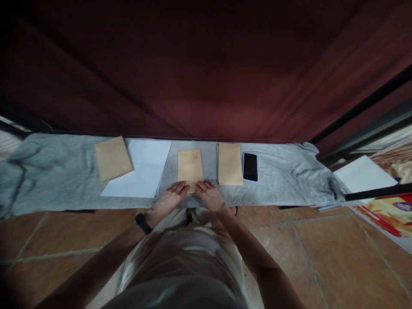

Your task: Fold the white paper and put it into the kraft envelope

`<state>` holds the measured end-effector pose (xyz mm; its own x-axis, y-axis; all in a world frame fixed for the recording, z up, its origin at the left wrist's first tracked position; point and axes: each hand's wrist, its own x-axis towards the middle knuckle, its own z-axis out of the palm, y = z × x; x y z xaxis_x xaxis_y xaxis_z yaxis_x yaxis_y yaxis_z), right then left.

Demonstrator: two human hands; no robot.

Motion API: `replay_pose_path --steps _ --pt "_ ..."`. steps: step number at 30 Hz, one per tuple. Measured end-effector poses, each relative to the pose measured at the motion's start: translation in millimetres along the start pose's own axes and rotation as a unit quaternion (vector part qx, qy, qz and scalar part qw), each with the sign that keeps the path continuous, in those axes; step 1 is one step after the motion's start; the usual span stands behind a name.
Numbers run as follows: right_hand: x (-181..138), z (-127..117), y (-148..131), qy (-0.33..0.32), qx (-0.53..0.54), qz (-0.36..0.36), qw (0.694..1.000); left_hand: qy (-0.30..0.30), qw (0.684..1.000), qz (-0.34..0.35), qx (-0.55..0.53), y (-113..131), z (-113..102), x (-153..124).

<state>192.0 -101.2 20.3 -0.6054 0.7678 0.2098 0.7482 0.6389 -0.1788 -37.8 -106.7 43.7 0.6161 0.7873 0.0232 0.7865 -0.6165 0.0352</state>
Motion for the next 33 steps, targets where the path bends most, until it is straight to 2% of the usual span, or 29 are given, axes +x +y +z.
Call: replay_pose_path --steps 7,14,20,24,33 --pt "-11 11 -1 0.055 0.089 0.036 0.994 0.045 0.999 0.011 -0.005 7 15 -8" --pt "-15 14 -3 0.045 0.104 0.041 0.993 0.058 0.997 0.014 -0.040 20 24 -2" --pt "-10 14 -4 0.047 0.107 0.062 0.991 0.080 0.992 -0.014 -0.100 24 24 11" --pt "-10 15 -6 0.048 0.095 0.066 0.992 0.086 0.988 -0.025 -0.128 10 24 30" --pt "-11 14 -8 0.076 0.100 0.060 0.990 0.085 0.990 -0.040 -0.110 -49 28 103"
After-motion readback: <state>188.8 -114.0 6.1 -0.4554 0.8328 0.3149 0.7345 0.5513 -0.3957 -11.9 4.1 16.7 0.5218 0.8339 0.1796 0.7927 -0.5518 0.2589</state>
